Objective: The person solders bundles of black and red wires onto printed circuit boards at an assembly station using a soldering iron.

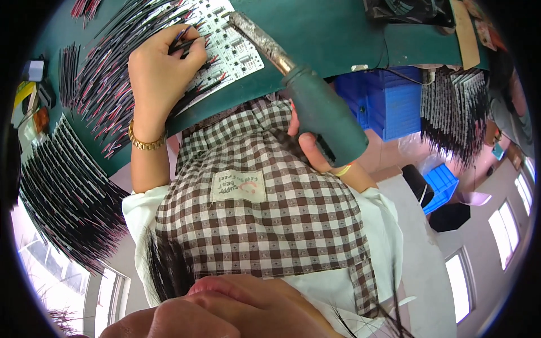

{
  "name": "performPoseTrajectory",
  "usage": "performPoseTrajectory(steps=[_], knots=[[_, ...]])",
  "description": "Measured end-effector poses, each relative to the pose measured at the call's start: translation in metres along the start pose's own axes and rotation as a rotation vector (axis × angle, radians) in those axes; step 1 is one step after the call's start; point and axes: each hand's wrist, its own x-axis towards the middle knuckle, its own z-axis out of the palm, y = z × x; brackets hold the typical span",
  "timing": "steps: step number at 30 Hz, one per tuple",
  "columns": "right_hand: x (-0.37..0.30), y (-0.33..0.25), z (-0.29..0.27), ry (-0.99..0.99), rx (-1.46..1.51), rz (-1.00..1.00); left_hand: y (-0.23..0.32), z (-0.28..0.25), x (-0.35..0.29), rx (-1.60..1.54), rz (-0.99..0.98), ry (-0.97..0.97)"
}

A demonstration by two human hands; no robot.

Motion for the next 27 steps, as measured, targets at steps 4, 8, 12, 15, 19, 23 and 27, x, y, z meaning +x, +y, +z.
performPoseTrajectory(steps=[4, 8, 12, 15, 19, 23, 27], knots=[[0.0, -0.002, 0.002, 0.015, 0.043, 0.049, -0.002, -0.001, 0.005, -0.087, -0.122, -0.125], [-0.003, -0.001, -0.003, -0.016, 0.052, 0.088, -0.002, -0.002, 0.007, -0.108, -0.136, -0.21], [-0.006, 0.0, -0.002, -0.047, 0.07, 0.192, -0.006, 0.002, 0.005, -0.118, -0.1, -0.183], [-0.006, 0.008, -0.007, -0.092, 0.007, 0.127, -0.002, 0.003, 0.005, -0.106, -0.137, -0.214], [-0.006, 0.011, 0.001, -0.023, 0.045, 0.206, -0.004, 0.003, 0.003, -0.101, -0.143, -0.187], [-0.004, 0.016, 0.001, -0.059, 0.082, 0.158, -0.007, 0.004, 0.002, -0.09, -0.129, -0.193], [-0.003, 0.007, 0.003, 0.015, -0.012, 0.035, -0.013, 0.007, 0.003, -0.044, -0.078, -0.197]])
